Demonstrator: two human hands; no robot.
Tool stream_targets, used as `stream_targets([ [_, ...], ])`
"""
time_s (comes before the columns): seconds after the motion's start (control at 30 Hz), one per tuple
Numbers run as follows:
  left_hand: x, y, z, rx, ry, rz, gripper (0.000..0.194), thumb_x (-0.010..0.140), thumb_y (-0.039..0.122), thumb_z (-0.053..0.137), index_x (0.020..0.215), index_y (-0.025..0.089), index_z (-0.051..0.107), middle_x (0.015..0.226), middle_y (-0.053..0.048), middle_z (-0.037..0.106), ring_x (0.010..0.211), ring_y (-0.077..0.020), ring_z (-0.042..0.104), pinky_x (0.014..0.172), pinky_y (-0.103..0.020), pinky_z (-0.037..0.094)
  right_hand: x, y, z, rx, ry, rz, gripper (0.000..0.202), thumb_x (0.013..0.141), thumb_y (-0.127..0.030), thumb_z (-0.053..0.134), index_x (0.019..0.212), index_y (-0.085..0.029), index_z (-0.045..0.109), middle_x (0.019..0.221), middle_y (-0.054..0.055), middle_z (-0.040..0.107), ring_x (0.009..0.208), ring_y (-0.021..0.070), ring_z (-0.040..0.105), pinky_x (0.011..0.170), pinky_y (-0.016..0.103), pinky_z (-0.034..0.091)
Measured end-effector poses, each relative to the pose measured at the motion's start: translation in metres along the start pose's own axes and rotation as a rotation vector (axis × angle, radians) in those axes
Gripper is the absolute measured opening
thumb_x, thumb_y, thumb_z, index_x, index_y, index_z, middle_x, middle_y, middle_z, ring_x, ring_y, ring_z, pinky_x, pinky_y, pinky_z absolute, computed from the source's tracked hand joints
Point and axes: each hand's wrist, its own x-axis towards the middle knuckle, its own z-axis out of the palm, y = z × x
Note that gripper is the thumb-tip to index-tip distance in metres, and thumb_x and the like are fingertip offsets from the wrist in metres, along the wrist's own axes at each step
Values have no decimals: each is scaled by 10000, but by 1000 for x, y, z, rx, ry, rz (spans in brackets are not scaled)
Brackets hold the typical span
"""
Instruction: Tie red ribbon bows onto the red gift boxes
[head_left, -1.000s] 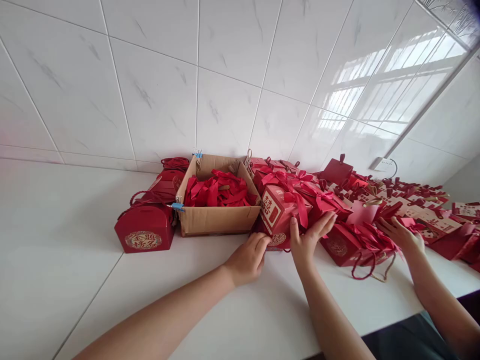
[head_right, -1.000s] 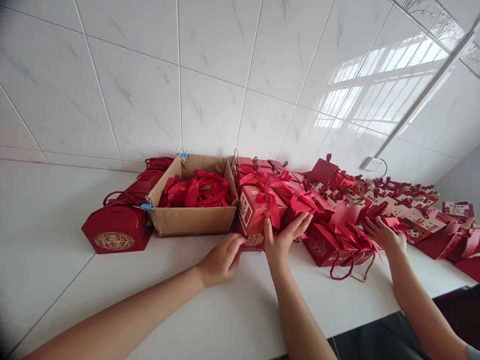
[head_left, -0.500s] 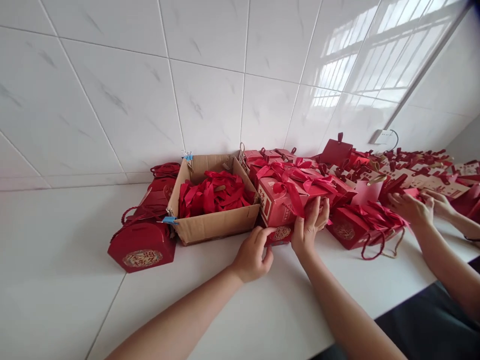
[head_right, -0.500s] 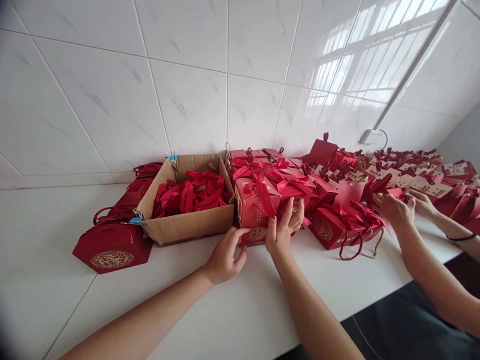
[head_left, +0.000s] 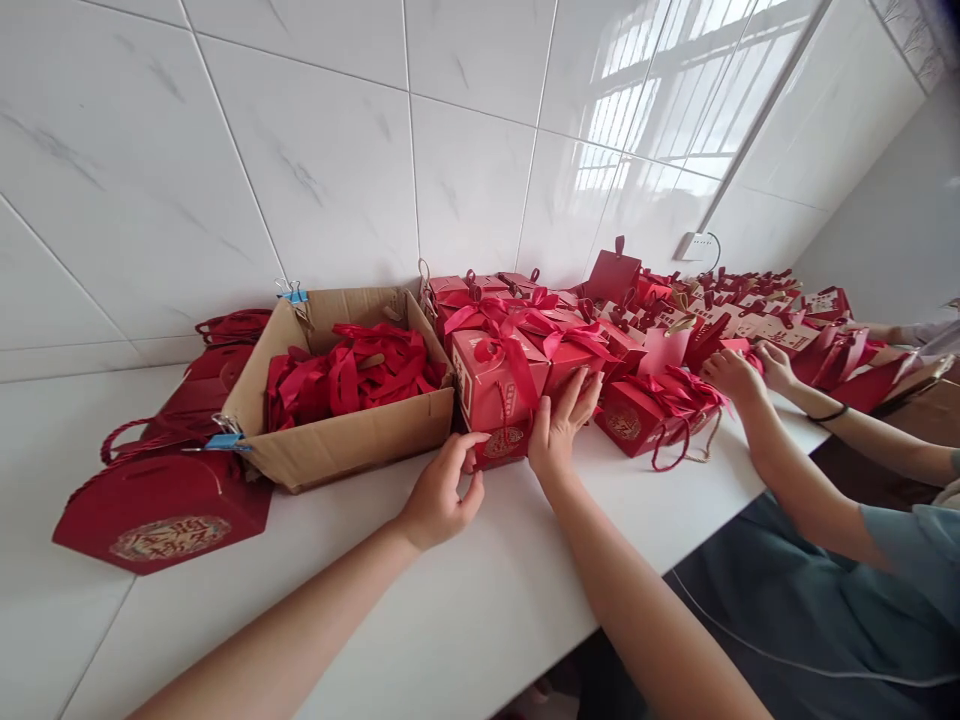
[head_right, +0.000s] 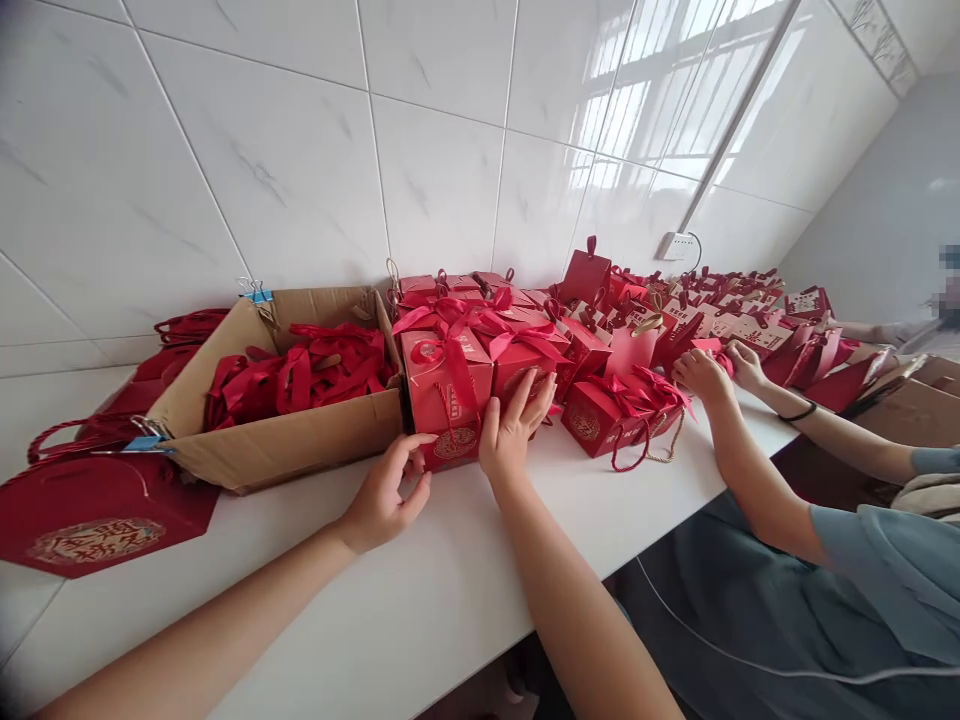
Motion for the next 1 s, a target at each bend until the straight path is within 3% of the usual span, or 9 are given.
stream_targets([
  [0.13,-1,1,1,23,-23,-38,483,811,107,475,1263,232,359,785,27,466,706,-118,505,682,-248,457,5,-6,-8,16,15,-51,637,974,-356,267,1500,-282,-84,1565,96,-101,1438,308,-90,1085,650,99],
  [0.4,-3,2,6,143,-12,-42,513,799,163,524,1263,213,310,724,40,472,673,-129,510,641,-247,452,-10,-36,-12,104,-125,-238,723,945,-330,318,1497,-198,-129,1554,153,-101,1428,367,-57,1044,670,204],
  [0.67,-5,8,7,229,-48,-47,609,744,223,590,1285,208,310,776,15,510,690,-148,520,651,-274,452,-10,-45,-15,96,-172,-139,646,931,-393,306,1505,-173,106,1531,183,50,1423,362,-11,1043,672,163],
  [0.8,-6,8,6,264,-47,-45,620,738,243,583,1294,208,310,782,25,510,691,-143,528,660,-276,448,7,-23,-31,50,-68,-76,675,911,-416,321,1485,-104,150,1512,227,50,1416,376,-31,1045,671,123],
  [0.87,-6,7,6,278,-42,-44,615,745,242,585,1297,201,318,777,31,514,686,-136,533,659,-271,451,18,1,-48,-50,17,43,773,866,-449,402,1481,-68,130,1503,252,42,1401,406,-27,1032,682,114],
  [0.93,-6,7,5,289,-34,-49,603,762,244,599,1302,188,336,777,31,532,680,-131,542,663,-275,464,25,30,-69,-167,-8,163,818,825,-428,482,1489,-105,131,1510,229,52,1388,416,17,1035,669,121],
  [1.0,-6,8,6,296,-28,-61,509,818,275,597,1277,170,403,832,4,576,708,-135,569,682,-299,492,27,58,-90,-191,-13,205,805,773,-370,546,1463,-103,230,1486,238,135,1364,436,76,1017,678,139],
])
